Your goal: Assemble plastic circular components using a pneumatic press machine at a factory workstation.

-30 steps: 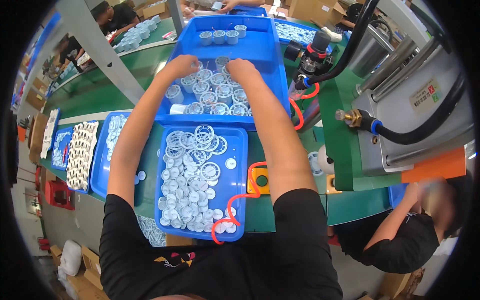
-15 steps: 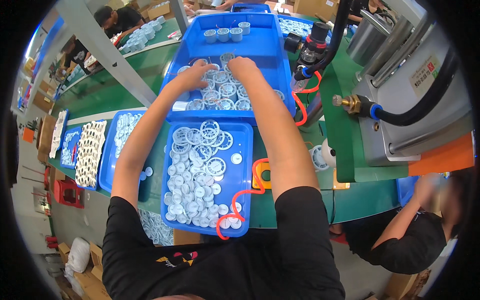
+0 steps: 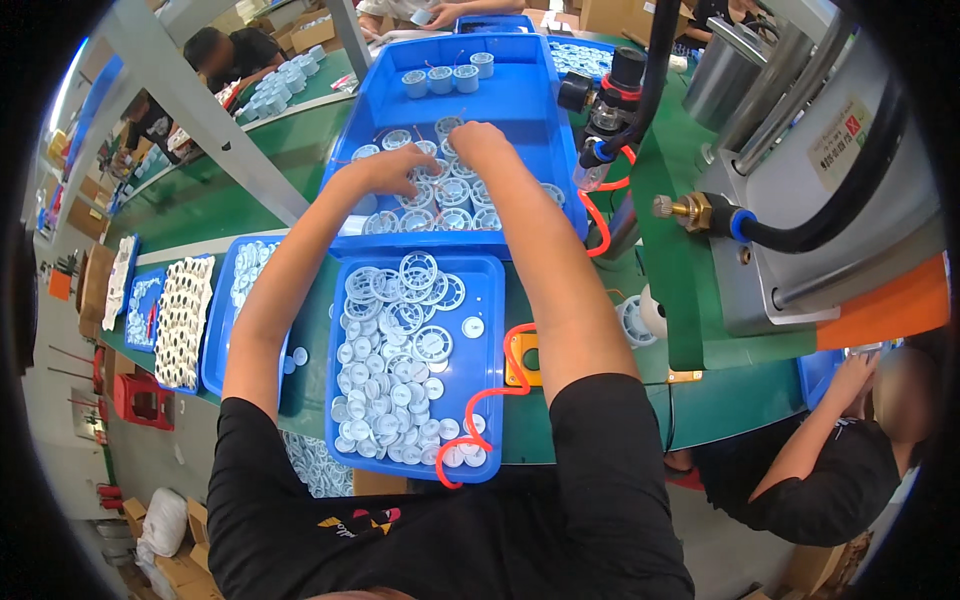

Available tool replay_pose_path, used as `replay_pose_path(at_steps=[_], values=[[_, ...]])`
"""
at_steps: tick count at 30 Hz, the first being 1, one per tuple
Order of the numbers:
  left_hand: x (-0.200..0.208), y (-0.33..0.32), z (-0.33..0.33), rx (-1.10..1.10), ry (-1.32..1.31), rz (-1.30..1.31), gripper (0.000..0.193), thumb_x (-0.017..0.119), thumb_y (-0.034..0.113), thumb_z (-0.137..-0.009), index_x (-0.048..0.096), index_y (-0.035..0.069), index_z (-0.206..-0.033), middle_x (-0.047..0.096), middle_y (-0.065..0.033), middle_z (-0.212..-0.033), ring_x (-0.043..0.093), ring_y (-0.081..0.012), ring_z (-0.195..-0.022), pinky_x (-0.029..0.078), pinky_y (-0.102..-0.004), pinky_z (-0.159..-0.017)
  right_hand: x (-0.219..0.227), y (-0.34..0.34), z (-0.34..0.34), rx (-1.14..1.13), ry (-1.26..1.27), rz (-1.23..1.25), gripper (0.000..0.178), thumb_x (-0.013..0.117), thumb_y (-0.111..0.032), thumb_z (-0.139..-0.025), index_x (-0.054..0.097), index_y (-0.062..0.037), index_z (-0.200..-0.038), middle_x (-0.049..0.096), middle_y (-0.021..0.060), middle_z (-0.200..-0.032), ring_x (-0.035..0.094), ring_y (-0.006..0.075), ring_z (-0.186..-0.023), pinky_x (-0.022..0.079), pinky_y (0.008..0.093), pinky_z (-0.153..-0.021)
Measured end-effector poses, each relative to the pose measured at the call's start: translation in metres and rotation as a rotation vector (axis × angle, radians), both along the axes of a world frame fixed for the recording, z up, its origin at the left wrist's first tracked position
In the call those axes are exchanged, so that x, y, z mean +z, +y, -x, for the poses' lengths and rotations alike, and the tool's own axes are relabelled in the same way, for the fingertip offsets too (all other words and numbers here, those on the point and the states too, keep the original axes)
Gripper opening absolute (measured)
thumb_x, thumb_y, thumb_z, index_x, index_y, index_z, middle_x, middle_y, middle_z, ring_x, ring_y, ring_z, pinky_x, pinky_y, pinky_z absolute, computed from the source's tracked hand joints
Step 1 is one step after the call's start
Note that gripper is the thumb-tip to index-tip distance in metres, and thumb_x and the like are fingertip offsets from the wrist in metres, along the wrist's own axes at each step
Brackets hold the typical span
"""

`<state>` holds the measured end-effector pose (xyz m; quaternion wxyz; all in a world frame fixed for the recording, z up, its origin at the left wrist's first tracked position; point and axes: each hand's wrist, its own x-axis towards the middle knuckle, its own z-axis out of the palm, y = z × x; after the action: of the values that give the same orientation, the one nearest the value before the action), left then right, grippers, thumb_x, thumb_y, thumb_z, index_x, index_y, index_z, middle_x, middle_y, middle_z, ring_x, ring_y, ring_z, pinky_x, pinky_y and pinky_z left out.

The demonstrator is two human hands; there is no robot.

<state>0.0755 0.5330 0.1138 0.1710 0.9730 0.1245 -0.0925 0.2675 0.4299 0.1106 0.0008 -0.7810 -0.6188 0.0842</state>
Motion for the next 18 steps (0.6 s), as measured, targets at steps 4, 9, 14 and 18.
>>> replay_pose_path(at_steps=[4,9,14,18], values=[[0.012,-0.016,-0.021,0.126,0.135,-0.085,0.073,0.082,0.008,-0.078,0.062,0.025,-0.146,0.059,-0.0245,-0.137,0.063,-0.0440,-0.125,0.051,-0.0488,-0.108,-0.008,0.003,-0.029,0.072,0.013,0.071,0.057,0.083,-0.002,-0.077,0.076,-0.0173,-0.131,0.076,0.0159,-0.127,0.073,0.0373,-0.119,0.060,0.0489,-0.099],[0.007,-0.025,-0.032,0.190,0.131,-0.183,0.074,0.082,0.014,-0.078,0.062,0.027,-0.148,0.059,-0.0282,-0.143,0.065,-0.0439,-0.125,0.054,-0.0509,-0.105,-0.007,-0.001,-0.046,0.061,0.073,0.108,0.068,0.086,-0.004,-0.073,0.073,-0.0214,-0.138,0.070,0.0153,-0.141,0.069,0.0354,-0.126,0.058,0.0457,-0.105],[0.002,-0.019,-0.022,0.244,0.111,-0.188,0.074,0.084,0.013,-0.076,0.066,0.028,-0.146,0.065,-0.0199,-0.145,0.065,-0.0389,-0.130,0.057,-0.0500,-0.106,-0.002,-0.016,-0.051,0.067,0.115,-0.040,0.059,0.087,-0.012,-0.074,0.078,-0.0220,-0.132,0.060,0.0179,-0.142,0.068,0.0390,-0.121,0.057,0.0458,-0.107],[0.006,-0.032,-0.020,0.268,0.114,-0.195,0.076,0.084,0.014,-0.077,0.064,0.032,-0.148,0.056,-0.0256,-0.146,0.066,-0.0451,-0.125,0.056,-0.0513,-0.105,0.000,-0.021,-0.055,0.042,0.146,-0.022,0.055,0.084,-0.011,-0.076,0.078,-0.0185,-0.130,0.060,0.0179,-0.138,0.065,0.0378,-0.123,0.053,0.0431,-0.110]])
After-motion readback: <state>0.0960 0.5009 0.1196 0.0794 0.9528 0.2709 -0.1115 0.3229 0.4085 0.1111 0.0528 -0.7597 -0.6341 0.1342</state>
